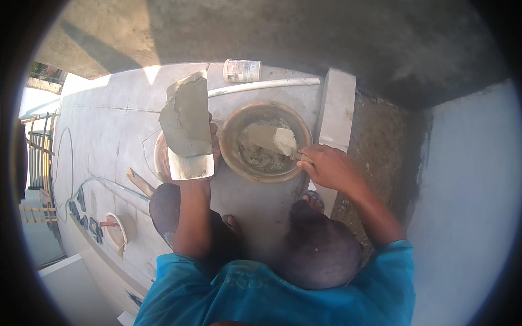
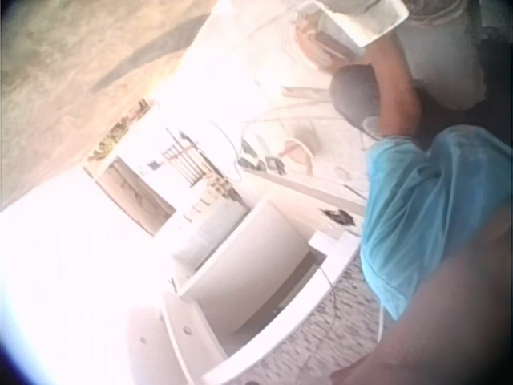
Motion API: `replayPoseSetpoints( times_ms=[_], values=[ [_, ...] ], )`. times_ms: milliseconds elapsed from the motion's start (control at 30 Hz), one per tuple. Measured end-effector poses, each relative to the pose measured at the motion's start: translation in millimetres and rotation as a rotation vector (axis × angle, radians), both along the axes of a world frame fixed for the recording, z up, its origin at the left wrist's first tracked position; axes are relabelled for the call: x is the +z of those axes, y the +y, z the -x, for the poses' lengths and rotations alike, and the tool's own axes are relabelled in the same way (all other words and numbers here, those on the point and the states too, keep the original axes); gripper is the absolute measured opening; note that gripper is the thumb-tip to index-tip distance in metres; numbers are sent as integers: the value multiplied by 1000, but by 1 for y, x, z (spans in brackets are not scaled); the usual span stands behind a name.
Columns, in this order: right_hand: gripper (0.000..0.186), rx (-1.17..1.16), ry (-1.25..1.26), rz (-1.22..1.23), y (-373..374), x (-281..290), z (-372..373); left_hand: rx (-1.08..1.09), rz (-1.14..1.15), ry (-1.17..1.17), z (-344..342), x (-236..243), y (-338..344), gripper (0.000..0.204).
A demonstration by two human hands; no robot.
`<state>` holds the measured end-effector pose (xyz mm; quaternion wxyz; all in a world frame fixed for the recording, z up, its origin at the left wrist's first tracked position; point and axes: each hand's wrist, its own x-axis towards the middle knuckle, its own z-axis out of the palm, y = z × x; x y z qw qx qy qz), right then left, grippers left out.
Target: The person scoops cement from a bucket with a trowel and applies it to a wall using a flat tool, smoothing the surface repeatedly.
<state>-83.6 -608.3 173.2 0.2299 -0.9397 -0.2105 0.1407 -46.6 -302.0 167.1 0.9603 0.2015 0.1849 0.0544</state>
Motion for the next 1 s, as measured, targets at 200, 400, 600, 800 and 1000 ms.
replayPoseSetpoints(
  times_ms=[200,400,600,800,1000],
  values=[
    [57,-77,62,-844,62,30,-33,-218,3,-334,-25,-16,-23,52],
    [53,-374,-44,-1439,68,78,-53,-376,186,-667,-54,63,-98,55],
    [54,-86,-47,-2052,19,97,-48,-542,-117,-855,-46,107,-171,59],
    [60,93,2,-2373,-90,41,-20,-774,-1026,-879,-88,93,-190,70],
    [51,-300,-60,-2530,-222,-119,37,35,-1674,-935,-229,114,-177,26]
  ],
)
